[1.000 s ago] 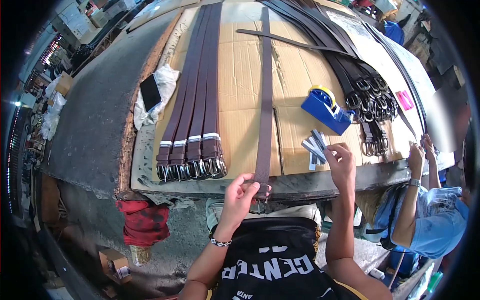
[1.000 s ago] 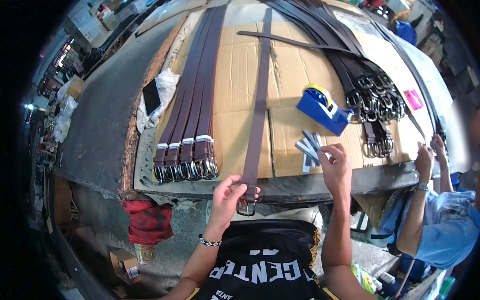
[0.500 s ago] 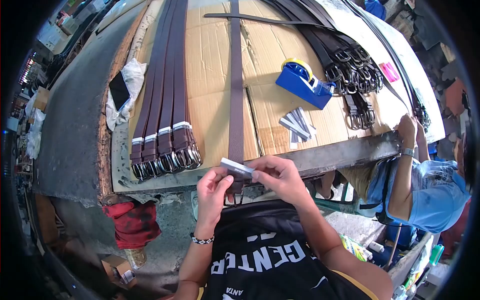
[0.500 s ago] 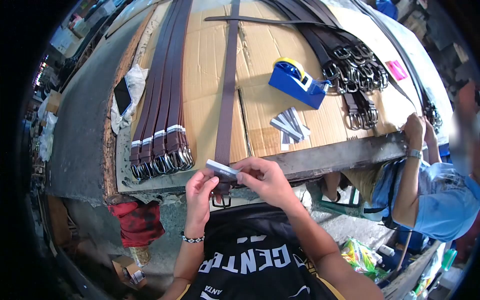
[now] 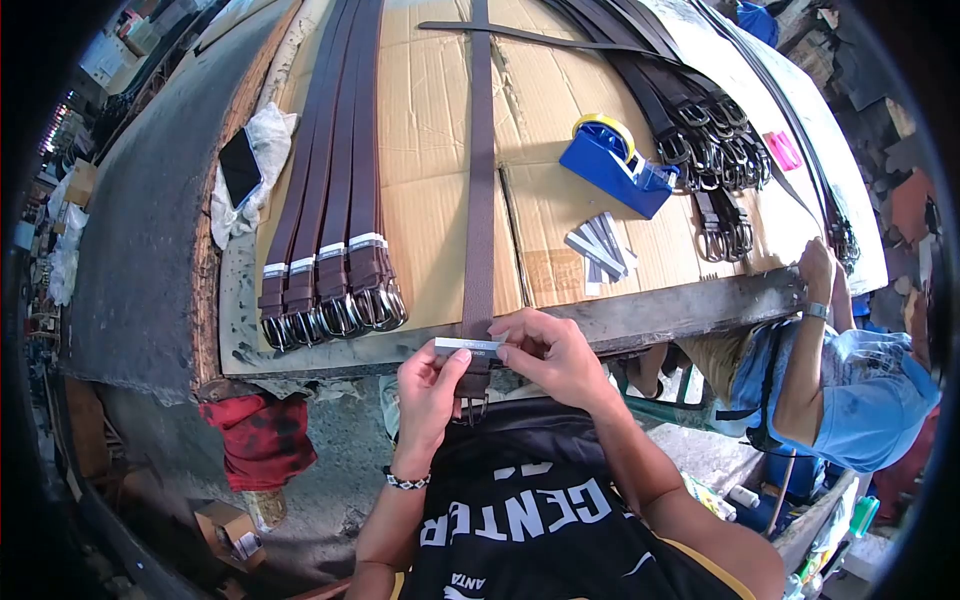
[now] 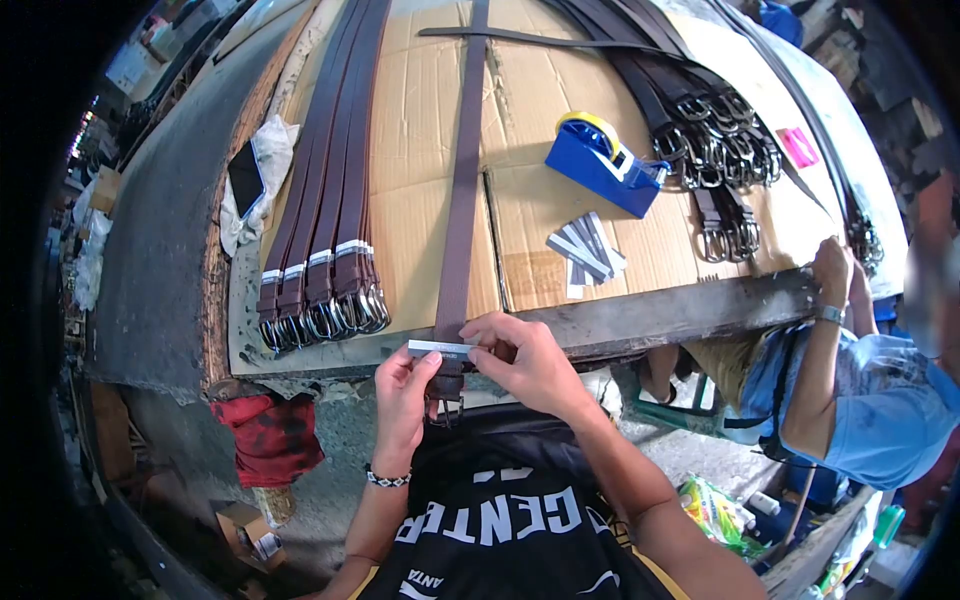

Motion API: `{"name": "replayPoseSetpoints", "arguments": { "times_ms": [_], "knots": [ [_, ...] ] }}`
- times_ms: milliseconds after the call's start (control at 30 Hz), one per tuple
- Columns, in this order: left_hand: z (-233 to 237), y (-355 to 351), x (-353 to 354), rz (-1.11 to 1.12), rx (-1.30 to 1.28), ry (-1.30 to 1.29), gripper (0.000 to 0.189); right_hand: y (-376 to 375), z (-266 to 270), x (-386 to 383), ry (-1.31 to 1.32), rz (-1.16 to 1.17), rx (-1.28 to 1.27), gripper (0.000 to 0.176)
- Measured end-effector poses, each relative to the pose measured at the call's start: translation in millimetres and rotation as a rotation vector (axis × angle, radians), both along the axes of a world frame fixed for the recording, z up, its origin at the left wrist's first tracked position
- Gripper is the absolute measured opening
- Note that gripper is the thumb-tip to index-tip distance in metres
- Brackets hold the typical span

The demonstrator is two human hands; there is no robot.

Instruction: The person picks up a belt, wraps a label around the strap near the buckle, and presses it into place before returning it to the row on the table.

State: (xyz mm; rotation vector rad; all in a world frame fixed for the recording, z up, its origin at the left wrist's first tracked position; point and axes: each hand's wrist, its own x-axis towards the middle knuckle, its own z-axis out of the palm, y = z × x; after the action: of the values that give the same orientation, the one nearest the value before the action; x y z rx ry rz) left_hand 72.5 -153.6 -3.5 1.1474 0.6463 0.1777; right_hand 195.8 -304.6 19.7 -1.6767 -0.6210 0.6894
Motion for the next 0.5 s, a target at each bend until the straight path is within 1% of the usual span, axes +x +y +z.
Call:
{"name": "replayPoseSetpoints", "arguments": {
  "times_ms": [133, 367, 467, 500],
  "knots": [
    [-4.3, 3.9, -1.9, -0.065, 0.09, -0.022, 0.016, 0.0, -1.0, 0.6, 0.019, -0.006, 0.006, 0.022],
    [-8.5, 2.9, -2.0, -0.039, 0.124, -0.033, 0.013, -0.9, 1.8, -1.0, 0.031, -0.019, -0.028, 0.023],
    [-8.6, 2.9, -2.1, -0.043, 0.141, -0.031, 0.012, -3.2, -1.1, -5.7, -0.069, -0.147, -0.013, 0.021],
    [-8.9, 2.8, -2.1, -0.042, 0.145, -0.029, 0.012, -4.8, 0.1, -7.9, -0.144, -0.183, -0.027, 0.019]
  ]
}}
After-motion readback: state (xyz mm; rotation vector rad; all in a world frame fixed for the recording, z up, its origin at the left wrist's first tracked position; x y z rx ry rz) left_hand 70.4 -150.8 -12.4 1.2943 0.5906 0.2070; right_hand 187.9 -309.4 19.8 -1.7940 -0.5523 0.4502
